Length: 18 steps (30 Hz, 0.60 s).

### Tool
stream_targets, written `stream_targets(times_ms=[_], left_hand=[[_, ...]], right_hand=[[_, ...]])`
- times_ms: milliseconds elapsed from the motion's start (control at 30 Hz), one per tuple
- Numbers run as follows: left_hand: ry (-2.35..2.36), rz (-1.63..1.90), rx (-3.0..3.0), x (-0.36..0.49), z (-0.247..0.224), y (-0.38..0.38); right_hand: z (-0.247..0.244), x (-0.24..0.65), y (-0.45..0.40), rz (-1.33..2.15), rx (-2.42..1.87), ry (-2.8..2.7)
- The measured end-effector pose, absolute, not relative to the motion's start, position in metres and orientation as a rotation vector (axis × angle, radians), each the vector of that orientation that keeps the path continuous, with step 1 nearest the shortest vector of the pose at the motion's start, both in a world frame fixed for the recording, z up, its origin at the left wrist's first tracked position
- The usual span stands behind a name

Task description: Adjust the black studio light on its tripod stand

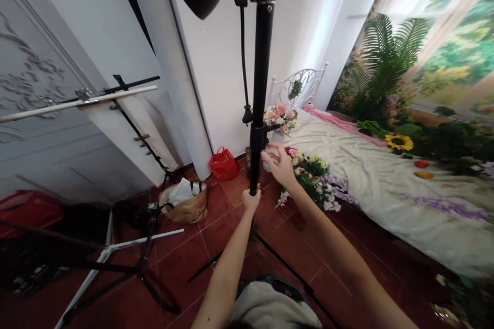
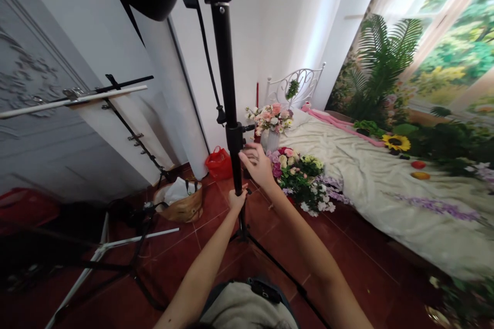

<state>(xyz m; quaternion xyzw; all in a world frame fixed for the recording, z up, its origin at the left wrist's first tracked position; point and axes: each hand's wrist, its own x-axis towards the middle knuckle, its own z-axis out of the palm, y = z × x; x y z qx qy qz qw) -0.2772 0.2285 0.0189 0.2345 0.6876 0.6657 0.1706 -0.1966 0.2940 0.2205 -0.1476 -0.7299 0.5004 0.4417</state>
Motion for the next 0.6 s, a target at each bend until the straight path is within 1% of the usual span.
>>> stream_targets(times_ms=[167,267,333,400,600], left_hand=[[1.935,1.947,0.656,-0.276,0.020,0.232],[1.932,1.968,0.673,-0.275,0.019,0.234],[1.928,1.977,0.683,-0.275,0.018,0.235],[1.924,1.982,0.691,-0.275,0.017,0.237],[1.941,1.980,0.685,-0.276,0.010,0.240]], right_hand=[[0.092,-0.166,0.319,1.405,-0.629,-2.018],[0.037,-0.166,0.319,1.483,-0.474,-2.121],[0.018,-0.171,0.317,1.527,-0.393,-2.129],[0.009,-0.175,0.318,1.587,-0.375,-2.081],[0.003,-0.182,0.328,1.784,-0.462,-1.854]])
